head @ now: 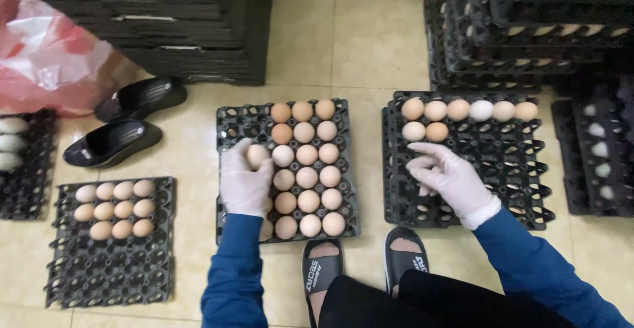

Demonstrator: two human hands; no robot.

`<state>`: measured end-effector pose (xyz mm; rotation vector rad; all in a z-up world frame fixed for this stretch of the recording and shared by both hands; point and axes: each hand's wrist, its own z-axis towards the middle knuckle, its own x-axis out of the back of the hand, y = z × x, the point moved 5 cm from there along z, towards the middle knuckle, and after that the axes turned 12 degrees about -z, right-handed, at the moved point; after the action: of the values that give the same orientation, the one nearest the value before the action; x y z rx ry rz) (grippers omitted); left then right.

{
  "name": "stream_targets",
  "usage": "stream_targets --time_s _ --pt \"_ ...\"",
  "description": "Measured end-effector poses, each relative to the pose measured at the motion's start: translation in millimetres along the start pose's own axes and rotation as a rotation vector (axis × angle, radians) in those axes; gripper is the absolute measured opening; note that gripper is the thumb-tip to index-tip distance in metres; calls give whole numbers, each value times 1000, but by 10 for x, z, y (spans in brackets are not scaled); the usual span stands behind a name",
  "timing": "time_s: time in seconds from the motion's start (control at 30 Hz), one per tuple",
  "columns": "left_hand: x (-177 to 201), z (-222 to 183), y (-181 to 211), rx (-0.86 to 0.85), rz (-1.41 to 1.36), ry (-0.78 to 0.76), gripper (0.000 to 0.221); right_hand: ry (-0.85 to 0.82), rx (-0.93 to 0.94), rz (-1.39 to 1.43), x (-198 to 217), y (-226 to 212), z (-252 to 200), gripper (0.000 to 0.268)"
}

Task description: Sorting eggs by hand into plastic trays while sitting on the floor

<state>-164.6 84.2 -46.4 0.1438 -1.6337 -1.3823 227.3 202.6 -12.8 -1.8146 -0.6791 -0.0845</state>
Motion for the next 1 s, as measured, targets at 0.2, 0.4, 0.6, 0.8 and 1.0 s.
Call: stream_targets --time_s 0.2,0.4,0.6,0.8,1.0 --pt "-180 213 -425 118 163 -131 68 187 7 -49 546 460 263 48" --pt "-292 218 -509 167 283 -172 64 313 -90 -239 779 661 545 46" --pt "-348 219 -546 259 348 -239 59 251 -215 -626 732 824 962 49" --pt "-135 94 -121 218 342 -164 62 177 -249 -729 669 752 1065 53" --pt "-109 -395 366 -417 5 141 61 143 -258 -882 594 629 1127 54"
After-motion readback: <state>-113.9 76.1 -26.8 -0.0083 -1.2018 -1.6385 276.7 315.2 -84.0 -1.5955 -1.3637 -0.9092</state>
